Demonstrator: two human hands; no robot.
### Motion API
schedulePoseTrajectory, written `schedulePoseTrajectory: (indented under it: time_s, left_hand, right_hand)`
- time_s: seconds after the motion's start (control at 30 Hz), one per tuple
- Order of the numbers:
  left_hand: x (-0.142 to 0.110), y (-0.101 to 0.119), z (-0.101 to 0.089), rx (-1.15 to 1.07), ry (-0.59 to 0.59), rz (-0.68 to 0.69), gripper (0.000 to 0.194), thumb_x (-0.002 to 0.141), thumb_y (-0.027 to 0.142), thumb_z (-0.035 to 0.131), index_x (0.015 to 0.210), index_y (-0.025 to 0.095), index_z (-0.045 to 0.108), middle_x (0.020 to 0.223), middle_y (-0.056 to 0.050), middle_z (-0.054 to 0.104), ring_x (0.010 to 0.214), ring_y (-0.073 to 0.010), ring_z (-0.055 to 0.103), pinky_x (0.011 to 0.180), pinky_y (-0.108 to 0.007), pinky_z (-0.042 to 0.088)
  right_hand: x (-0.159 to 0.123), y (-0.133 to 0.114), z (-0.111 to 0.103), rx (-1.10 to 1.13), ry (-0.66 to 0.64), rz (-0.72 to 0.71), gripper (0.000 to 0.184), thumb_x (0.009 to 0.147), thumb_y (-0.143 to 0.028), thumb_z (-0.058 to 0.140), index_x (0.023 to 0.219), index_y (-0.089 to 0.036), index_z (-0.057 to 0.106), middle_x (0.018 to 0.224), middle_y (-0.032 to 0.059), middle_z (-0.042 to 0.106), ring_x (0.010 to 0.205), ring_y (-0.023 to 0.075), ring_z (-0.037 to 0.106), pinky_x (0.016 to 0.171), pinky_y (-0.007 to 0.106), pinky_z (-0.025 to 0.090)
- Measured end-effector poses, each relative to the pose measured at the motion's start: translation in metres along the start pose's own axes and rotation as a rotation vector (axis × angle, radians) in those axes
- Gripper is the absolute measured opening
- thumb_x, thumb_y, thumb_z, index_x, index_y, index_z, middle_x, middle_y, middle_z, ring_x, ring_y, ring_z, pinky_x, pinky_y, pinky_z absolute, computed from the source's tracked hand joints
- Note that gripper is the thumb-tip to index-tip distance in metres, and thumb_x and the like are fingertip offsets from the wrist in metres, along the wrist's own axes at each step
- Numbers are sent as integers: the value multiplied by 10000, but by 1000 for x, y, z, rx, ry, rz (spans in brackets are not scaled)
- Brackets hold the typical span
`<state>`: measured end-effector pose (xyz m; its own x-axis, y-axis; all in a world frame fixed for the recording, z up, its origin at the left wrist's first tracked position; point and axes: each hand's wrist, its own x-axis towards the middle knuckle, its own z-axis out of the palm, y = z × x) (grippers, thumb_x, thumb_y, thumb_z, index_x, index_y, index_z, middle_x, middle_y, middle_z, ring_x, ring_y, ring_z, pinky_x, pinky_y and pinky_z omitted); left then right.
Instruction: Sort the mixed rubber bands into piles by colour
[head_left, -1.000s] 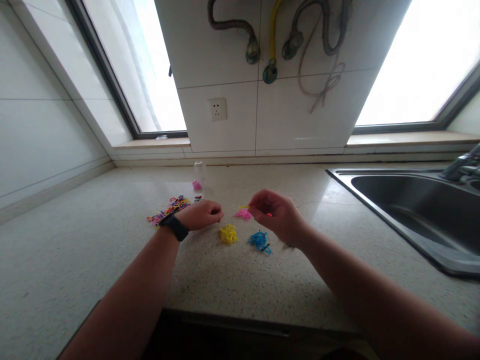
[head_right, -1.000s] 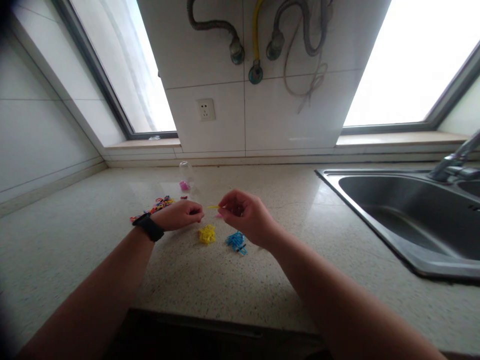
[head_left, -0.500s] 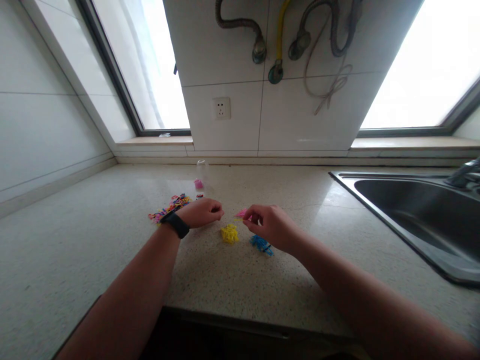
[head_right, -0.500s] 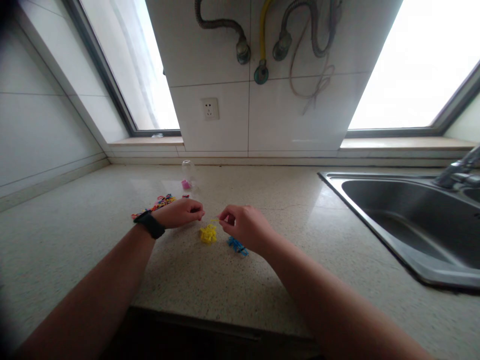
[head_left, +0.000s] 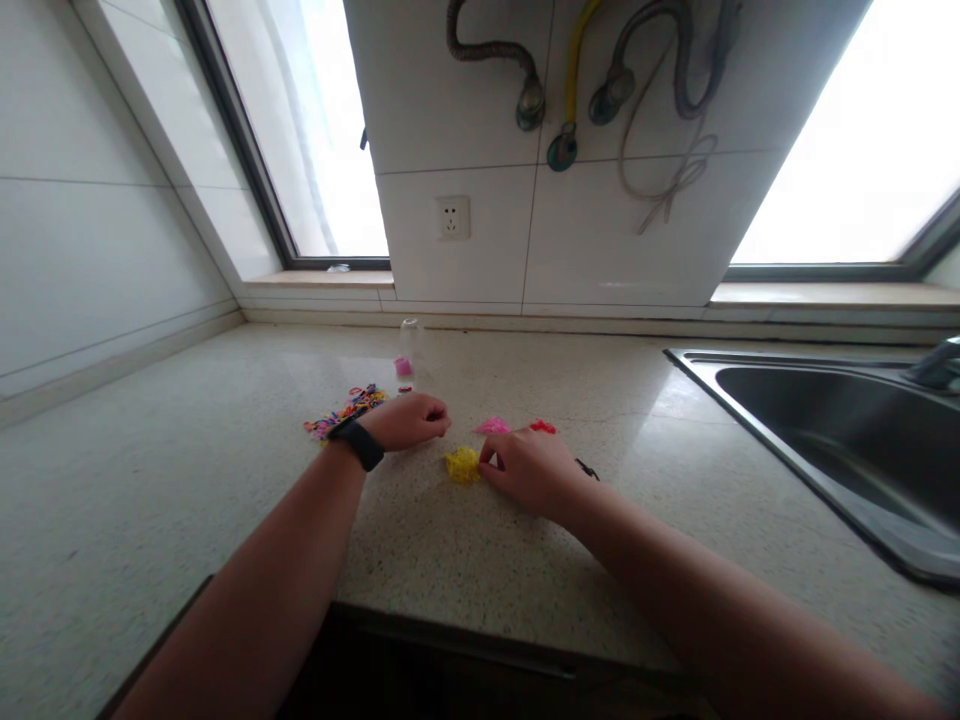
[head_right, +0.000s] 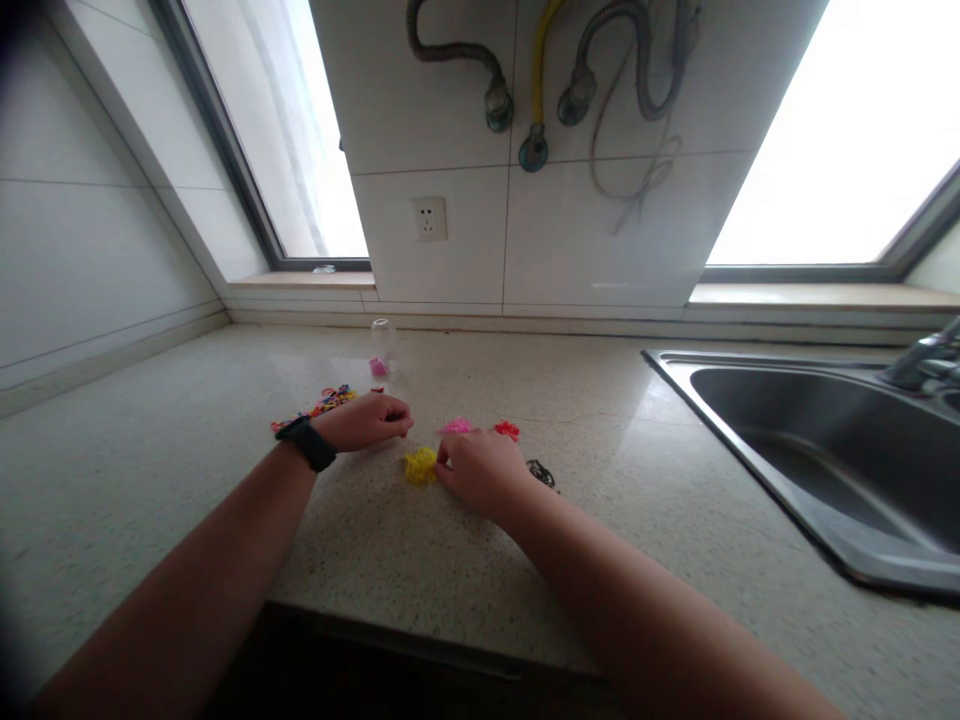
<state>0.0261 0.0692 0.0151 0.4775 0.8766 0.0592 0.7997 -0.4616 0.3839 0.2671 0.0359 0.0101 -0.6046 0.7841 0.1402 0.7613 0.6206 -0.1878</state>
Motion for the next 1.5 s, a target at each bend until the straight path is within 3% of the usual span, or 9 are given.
schedulePoseTrajectory:
  time_s: [0.47,0.63,0.77,1.0,1.2,1.37,1.5]
  left_hand:
    - [0,-6,-1,21,34,4,299,884,342,517,717,146,668,600,4,577,568,-111,484,561,-252,300]
    - [-1,-12,-2,22,92,-4,297,890,344,507,741,152,679,644,-15,619,589,-121,507,572,-261,314]
    - [-5,-20,-8,18,231,-85,321,904,369,499,742,160,680,645,-24,624,588,-130,515,575,-271,321]
    - [-20,-49,-29,24,586,-263,397,922,443,474,737,169,694,537,-2,542,537,-137,459,550,-286,280]
    - [-27,-61,-38,-31,763,-348,385,907,426,470,767,168,720,556,-17,593,566,-158,504,574,-288,309]
    - [-24,-62,-35,-47,775,-348,387,901,423,469,742,171,716,567,-20,609,566,-160,513,569,-289,305]
    - [-21,-64,-32,-44,756,-346,397,899,426,460,728,171,712,579,-27,619,566,-162,520,565,-292,304]
  right_hand:
    - [-7,19,-19,-13,128,32,253,926,-358,528,841,-249,740,725,38,736,603,166,616,529,291,266]
    - [-7,23,-22,-9,123,56,227,917,-355,536,876,-254,735,731,24,736,617,155,616,532,276,274]
    - [-6,26,-19,20,137,30,212,913,-367,546,899,-259,727,750,18,738,626,155,621,536,277,289]
    - [1,31,-13,172,196,1,191,905,-346,571,916,-246,733,747,13,720,631,140,609,573,268,344]
    - [19,17,-17,266,206,-74,174,897,-336,596,946,-224,720,771,10,721,624,123,590,588,251,367]
    - [51,-4,-16,189,96,-152,163,859,-269,612,973,-213,715,836,18,743,692,137,624,639,252,392]
    - [86,-22,-1,79,10,-190,220,870,-304,596,1020,-205,722,952,49,761,820,177,671,692,262,429]
